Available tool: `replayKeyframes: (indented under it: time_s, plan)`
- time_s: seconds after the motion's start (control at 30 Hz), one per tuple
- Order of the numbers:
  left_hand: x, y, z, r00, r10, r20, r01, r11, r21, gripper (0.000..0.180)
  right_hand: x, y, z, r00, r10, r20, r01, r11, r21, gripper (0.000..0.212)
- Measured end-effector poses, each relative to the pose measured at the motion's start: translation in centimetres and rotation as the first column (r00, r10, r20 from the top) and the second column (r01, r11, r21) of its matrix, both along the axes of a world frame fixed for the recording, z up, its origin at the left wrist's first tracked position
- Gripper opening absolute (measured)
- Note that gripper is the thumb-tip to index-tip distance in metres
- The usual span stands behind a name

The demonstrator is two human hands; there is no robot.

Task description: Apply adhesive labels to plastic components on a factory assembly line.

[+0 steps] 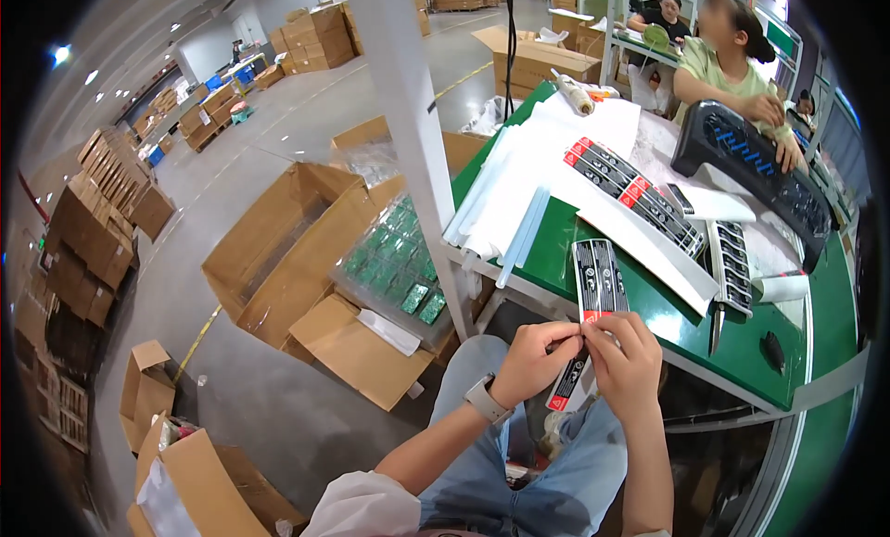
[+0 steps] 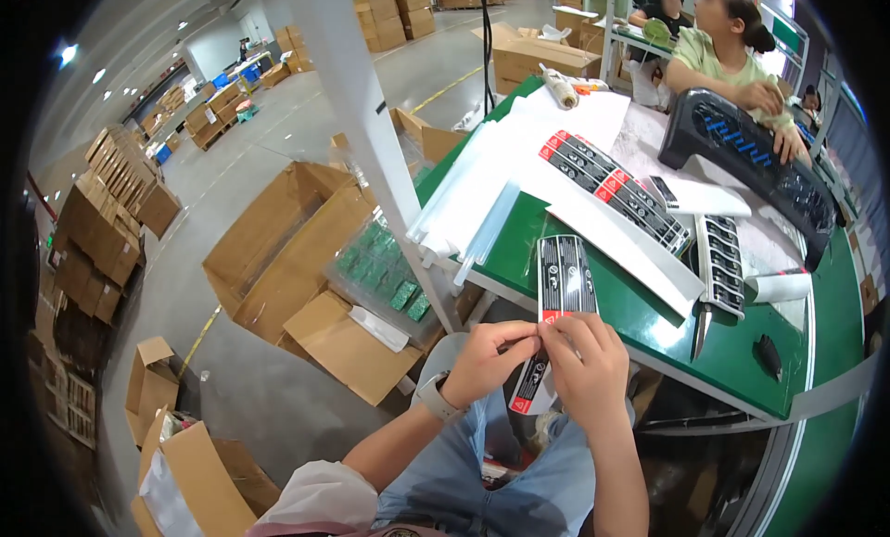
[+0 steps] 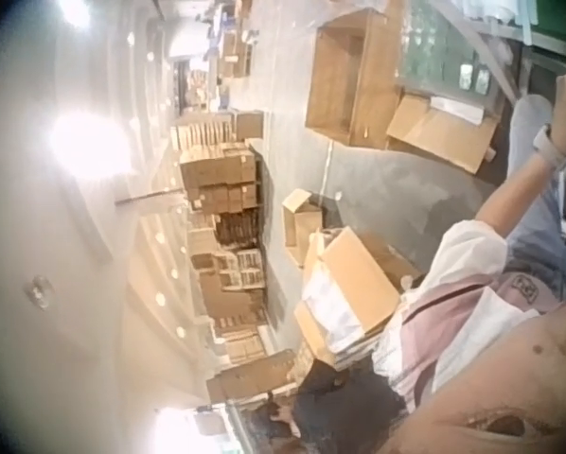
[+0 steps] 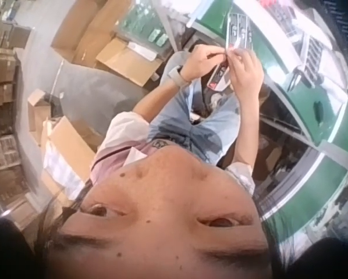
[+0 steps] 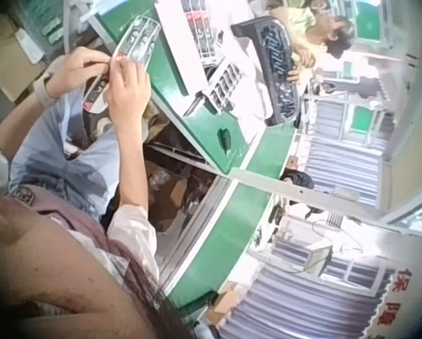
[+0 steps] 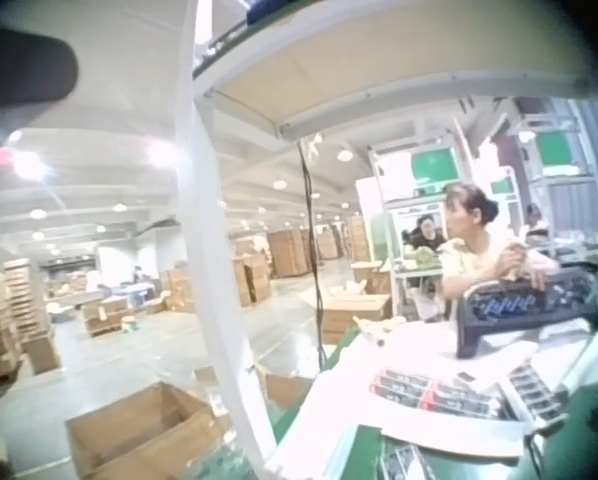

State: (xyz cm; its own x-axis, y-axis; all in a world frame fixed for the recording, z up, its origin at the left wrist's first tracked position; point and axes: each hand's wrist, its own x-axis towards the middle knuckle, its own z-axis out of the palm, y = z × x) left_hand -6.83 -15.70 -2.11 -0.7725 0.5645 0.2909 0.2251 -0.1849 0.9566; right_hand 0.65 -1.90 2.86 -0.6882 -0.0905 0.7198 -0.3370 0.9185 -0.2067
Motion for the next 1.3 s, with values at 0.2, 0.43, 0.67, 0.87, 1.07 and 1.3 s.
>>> replayKeyframes:
  time_s: [0.2,0.43,0.67,0.87,1.07,1.3]
  plan:
    - [-1.3,1.7,-0.1,0.965,-0.085,0.248,0.065,0.994,0.089,0.030,0.2,0.9,-0.4,0.995,0.029,-0.100,-0.027,0.999,0.017,0.023]
    - [-4.5,4.5,4.4,0.943,0.235,-0.237,-0.214,0.970,0.111,0.027,2.0,2.3,0.6,0.973,-0.105,-0.204,0.114,0.993,0.034,0.016]
    - [-11.6,5.0,5.9,0.898,0.430,-0.091,-0.432,0.902,0.006,0.026,8.0,3.5,-0.4,0.857,-0.464,-0.226,0.329,0.829,-0.453,0.008]
    - [-12.3,6.5,3.8,0.707,0.458,-0.539,-0.654,0.713,-0.253,0.021,11.5,3.3,-3.0,0.884,-0.466,-0.037,0.348,0.709,-0.614,0.012]
    - [-7.6,5.5,8.0,0.544,0.551,-0.633,-0.758,0.646,-0.090,0.013,12.2,1.3,-4.3,0.929,-0.331,0.167,0.348,0.627,-0.697,0.049]
    - [5.0,-3.0,13.6,0.649,-0.761,-0.024,0.699,0.584,0.413,0.035,14.0,-2.9,-4.5,0.953,-0.302,0.035,0.204,0.548,-0.811,0.087]
